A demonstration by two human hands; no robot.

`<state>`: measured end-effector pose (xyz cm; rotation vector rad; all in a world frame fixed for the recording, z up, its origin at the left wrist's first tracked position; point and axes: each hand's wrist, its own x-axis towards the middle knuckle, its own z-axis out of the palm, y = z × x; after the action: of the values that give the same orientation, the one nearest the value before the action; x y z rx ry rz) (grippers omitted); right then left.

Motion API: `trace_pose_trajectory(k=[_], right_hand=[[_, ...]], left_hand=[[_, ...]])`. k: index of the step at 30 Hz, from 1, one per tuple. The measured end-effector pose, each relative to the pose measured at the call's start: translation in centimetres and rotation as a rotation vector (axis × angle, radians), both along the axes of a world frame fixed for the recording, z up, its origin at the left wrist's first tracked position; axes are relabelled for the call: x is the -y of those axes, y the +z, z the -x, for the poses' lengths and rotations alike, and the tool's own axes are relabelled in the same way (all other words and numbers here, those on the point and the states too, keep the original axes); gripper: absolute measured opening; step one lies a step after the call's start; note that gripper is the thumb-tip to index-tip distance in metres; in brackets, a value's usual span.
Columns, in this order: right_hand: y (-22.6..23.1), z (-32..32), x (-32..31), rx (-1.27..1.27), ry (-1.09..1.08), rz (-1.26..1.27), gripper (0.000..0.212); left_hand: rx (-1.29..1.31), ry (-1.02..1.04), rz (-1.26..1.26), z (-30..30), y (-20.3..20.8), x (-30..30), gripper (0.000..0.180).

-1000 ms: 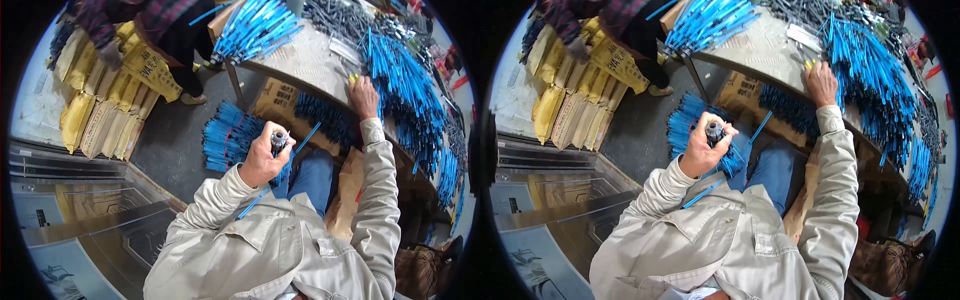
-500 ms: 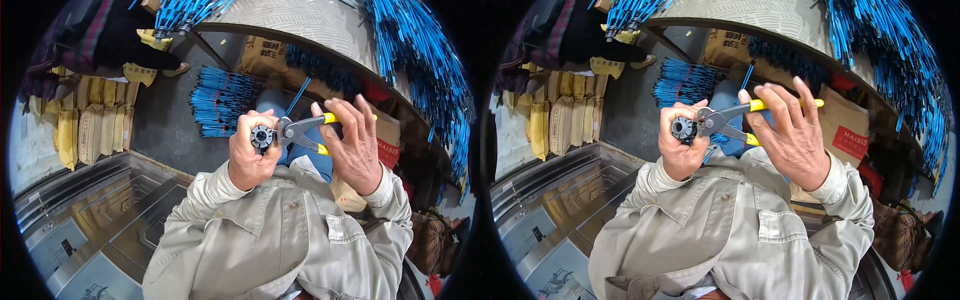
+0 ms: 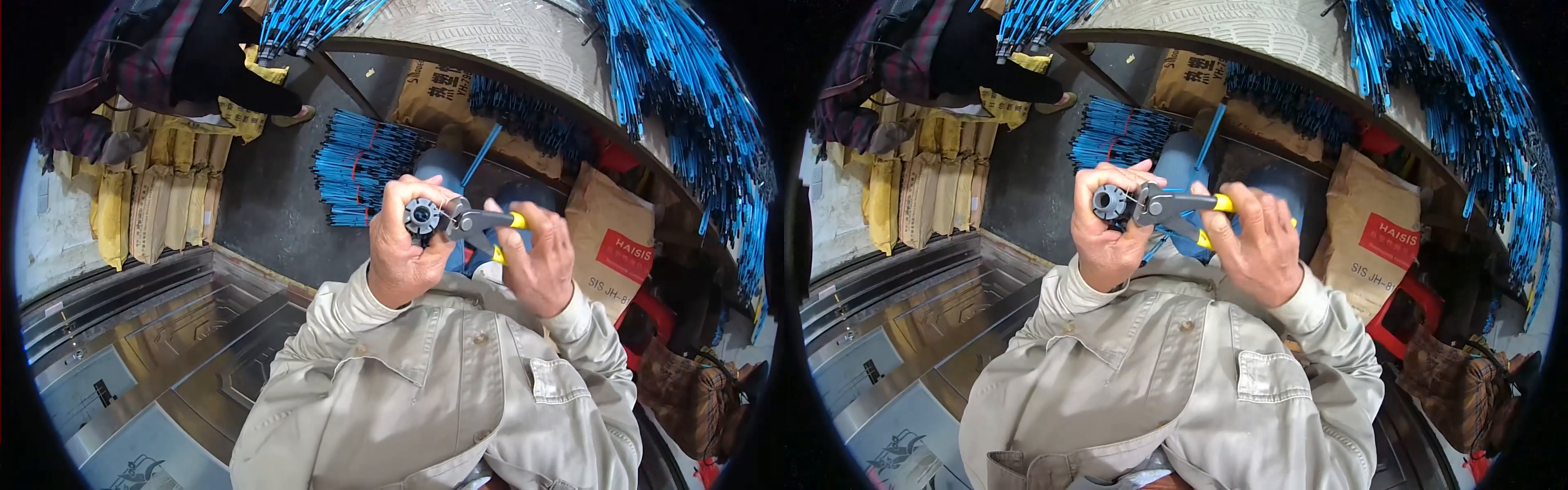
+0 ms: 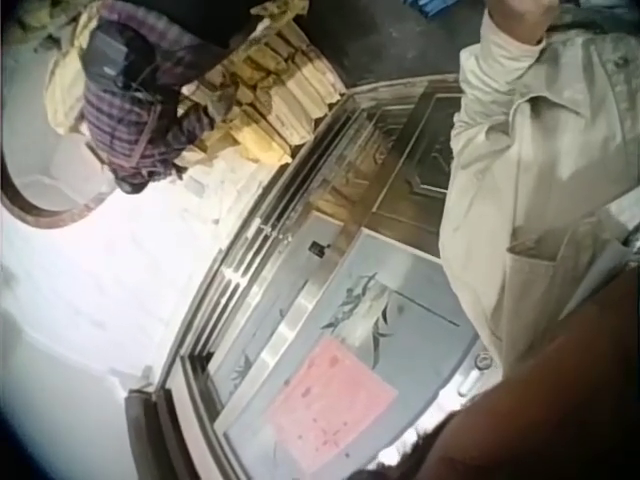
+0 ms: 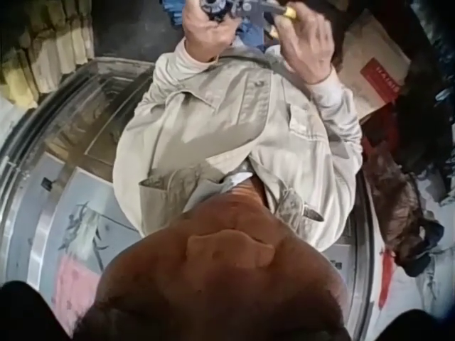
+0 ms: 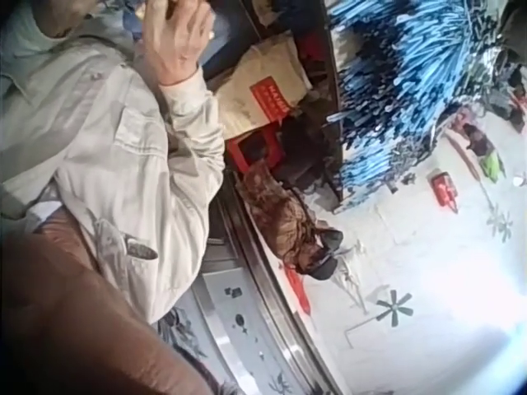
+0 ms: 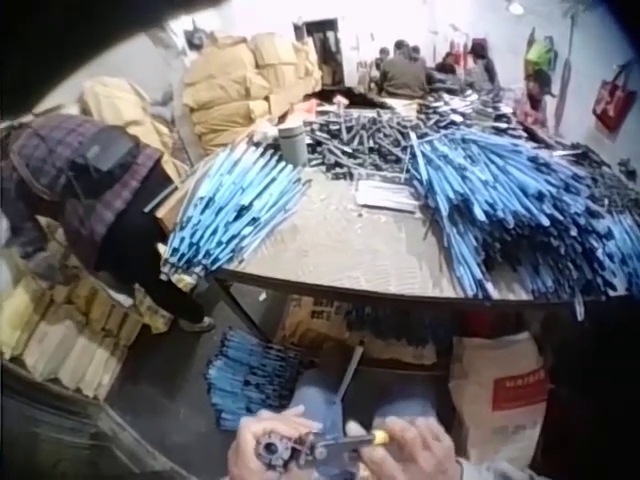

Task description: The person assembles umbrella frames by threading wire through plastic ribs, fitting the ribs into slots on a central plastic hub, and twisting and trimming the wire using pliers.

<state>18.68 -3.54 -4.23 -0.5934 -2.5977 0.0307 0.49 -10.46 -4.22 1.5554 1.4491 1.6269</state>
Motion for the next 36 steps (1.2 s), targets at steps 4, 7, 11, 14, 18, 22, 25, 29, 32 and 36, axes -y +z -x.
trace_pose_trajectory(k=[4,7,11,14,18,22,25,29,32,36], right_hand=[[-0.3,0.9,-2.1,-0.077,-0.076,-0.327,0.034],[-0.7,1.4,-5.0,-0.218,-0.088,-0.558,0.041],[-0.4,2.0,-6.6,-0.270,-0.137,-0.799,0.039],[-0.5,2.3,-7.1,-0.289,-0.135,-0.858,0.042],[-0.8,2.9,-7.1,-0.338,-0.087,-0.827,0.052],[-1.3,3.3,-6.1,-0.315,-0.106,-0.768,0.043],[-1.3,3.3,-5.6,-0.296,-0.138,-0.736,0.034],[-0.1,1.7,-5.5,-0.135,-0.008,-0.505,0.024],[4.6,0.6,-6.1,0.143,0.291,-0.238,0.027],[7.6,-0.8,-7.1,0.322,0.414,0.348,0.032]], left_hand=[[0.005,-0.019,-0.009,0.7,-0.5,0.1,0.032],[-0.004,-0.027,0.002,0.3,-0.1,-0.1,0.031],[-0.016,-0.015,0.006,0.3,0.0,-0.1,0.031],[-0.025,-0.006,-0.002,0.3,-0.1,-0.2,0.032],[-0.017,-0.004,0.031,0.6,0.0,0.0,0.031],[0.024,0.033,0.099,0.6,-0.1,0.2,0.030],[0.028,0.102,0.050,0.8,-0.3,-0.1,0.035],[0.064,0.062,0.094,0.8,0.2,0.2,0.042],[0.132,-0.014,0.137,1.3,0.7,0.3,0.044],[0.021,-0.231,0.146,2.2,1.0,0.4,0.040]])
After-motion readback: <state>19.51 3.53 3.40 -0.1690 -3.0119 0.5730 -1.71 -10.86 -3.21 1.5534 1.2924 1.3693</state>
